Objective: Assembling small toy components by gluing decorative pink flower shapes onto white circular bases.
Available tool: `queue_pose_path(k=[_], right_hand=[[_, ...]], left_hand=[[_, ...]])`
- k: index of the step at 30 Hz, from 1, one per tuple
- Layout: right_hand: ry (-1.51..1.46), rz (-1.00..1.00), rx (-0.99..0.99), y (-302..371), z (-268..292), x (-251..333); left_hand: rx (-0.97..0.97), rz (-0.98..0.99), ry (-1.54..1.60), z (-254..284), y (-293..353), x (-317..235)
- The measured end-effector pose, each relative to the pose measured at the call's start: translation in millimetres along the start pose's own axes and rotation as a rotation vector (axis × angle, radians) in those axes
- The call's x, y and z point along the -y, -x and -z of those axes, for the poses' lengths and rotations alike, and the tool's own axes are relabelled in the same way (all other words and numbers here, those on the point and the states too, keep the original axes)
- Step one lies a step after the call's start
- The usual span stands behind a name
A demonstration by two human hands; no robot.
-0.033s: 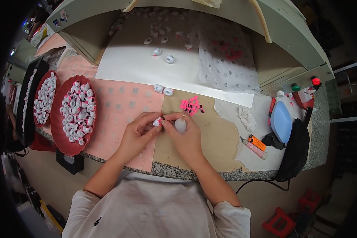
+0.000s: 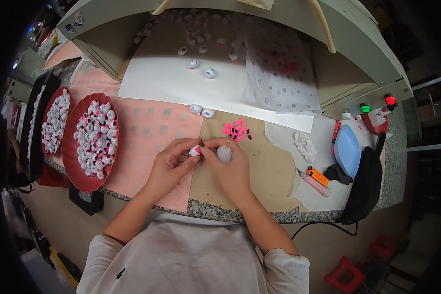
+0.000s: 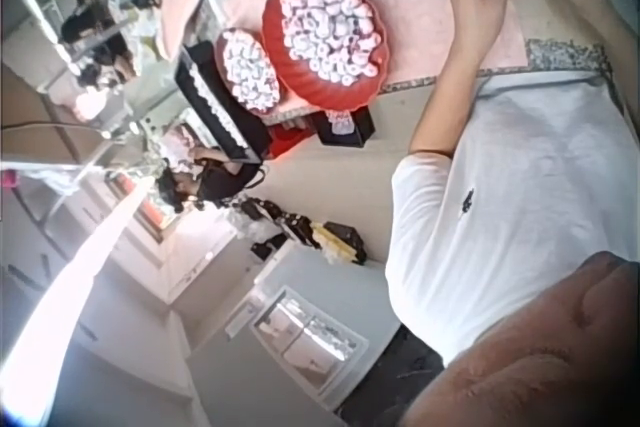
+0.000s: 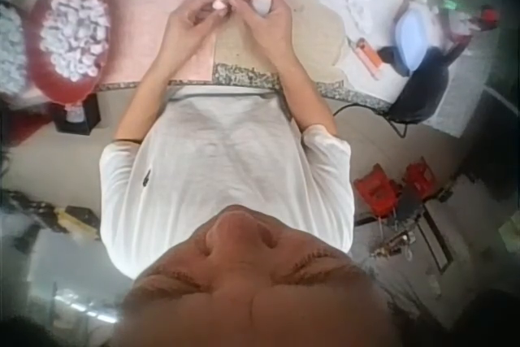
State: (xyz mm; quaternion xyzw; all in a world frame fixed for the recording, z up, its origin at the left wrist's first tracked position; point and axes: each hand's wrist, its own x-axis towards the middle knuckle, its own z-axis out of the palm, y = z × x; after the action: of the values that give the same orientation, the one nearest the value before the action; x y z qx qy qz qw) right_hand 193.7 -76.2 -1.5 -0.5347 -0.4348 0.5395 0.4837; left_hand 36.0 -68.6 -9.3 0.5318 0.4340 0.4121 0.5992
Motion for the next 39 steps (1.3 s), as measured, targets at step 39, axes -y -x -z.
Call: queue_pose_path(k=[39], right_hand=[[-0.058,-0.016,0.001,1.4,2.7,-1.1]], left_hand=[[0.012,-0.014,-0.01,-3.3,-0.7,1.0]])
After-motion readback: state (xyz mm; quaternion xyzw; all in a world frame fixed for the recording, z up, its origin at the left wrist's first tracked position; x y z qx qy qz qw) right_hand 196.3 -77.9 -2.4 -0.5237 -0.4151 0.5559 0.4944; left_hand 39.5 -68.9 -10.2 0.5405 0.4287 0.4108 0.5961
